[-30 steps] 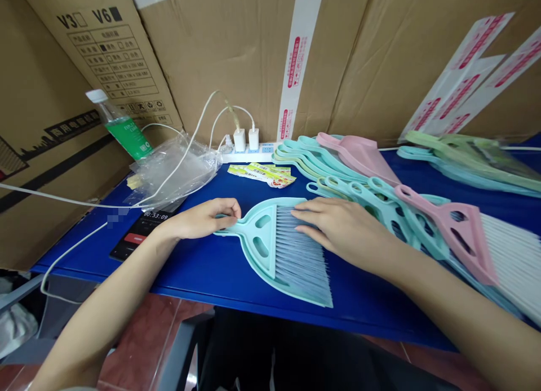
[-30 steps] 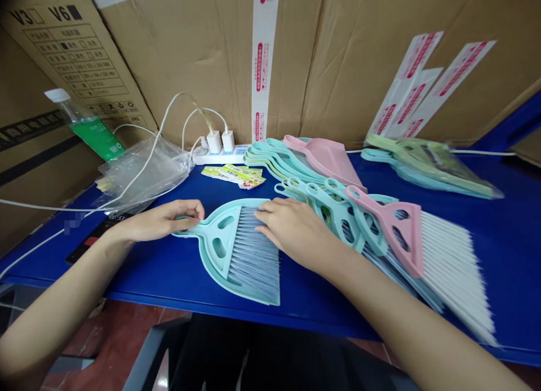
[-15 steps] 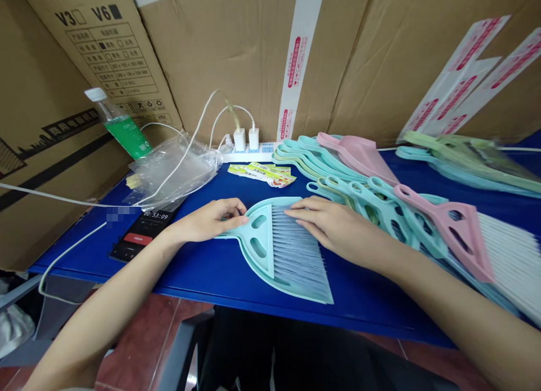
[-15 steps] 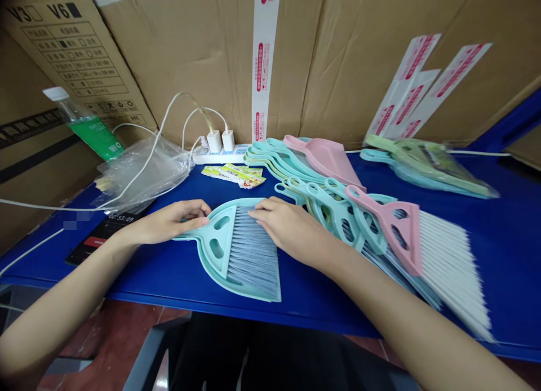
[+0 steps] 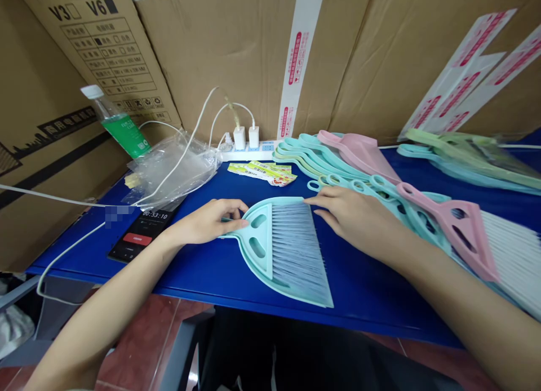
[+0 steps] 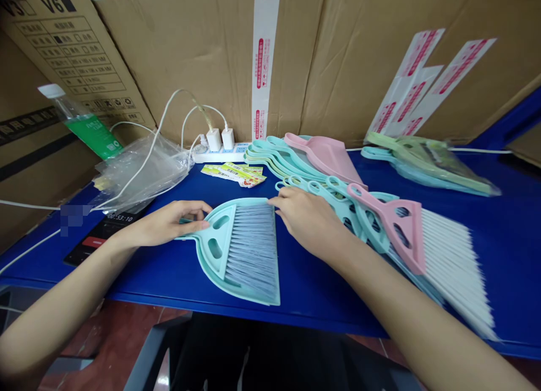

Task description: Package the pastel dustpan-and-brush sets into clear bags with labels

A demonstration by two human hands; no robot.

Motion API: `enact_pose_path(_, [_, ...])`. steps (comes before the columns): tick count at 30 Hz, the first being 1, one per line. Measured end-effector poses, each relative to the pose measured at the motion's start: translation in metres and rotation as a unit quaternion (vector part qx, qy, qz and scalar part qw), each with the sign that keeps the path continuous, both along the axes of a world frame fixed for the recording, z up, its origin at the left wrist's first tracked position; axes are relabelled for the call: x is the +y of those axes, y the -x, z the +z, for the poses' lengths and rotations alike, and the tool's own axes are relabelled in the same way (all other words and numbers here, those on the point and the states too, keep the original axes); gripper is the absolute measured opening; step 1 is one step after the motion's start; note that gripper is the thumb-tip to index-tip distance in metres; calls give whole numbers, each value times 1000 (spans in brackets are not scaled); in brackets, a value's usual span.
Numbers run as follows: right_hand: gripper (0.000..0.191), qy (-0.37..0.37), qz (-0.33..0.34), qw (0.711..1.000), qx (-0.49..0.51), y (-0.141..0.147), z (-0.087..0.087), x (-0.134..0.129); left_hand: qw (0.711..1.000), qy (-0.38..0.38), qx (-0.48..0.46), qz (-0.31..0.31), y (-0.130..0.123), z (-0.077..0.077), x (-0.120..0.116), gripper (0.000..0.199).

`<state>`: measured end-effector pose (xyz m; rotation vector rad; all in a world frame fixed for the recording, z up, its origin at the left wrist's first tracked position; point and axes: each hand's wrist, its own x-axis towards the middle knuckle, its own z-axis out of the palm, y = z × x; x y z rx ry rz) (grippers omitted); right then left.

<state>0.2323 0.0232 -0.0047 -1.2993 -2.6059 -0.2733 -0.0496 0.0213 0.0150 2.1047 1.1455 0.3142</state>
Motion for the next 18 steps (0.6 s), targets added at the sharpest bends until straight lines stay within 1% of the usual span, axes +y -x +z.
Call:
enact_pose_path(3, [28,30,-45,999,-3,1,3,-1,1000,-1,10,0,0,1,-1,30])
enact_pose_path(7, [27,34,-78,996,-17,0,3,0,999,-3,30,13,2,2,-1,32])
enact_pose_path(9, [33,27,-81,996,-25,-2,2,1,999,-6,39,22,3,2,-1,32])
enact_pose_path(12, [40,15,-66,997,-24,-4,-1,2,998,-20,51,27,4,1,-1,30])
enact_pose_path(14, [41,23,-59,998,-18,-5,-1,2,997,-32,57,30,3,0,-1,27])
enact_pose_path(18, [44,43,-70,996,-25,-7,0,4,996,-47,64,34,1,-1,-1,22])
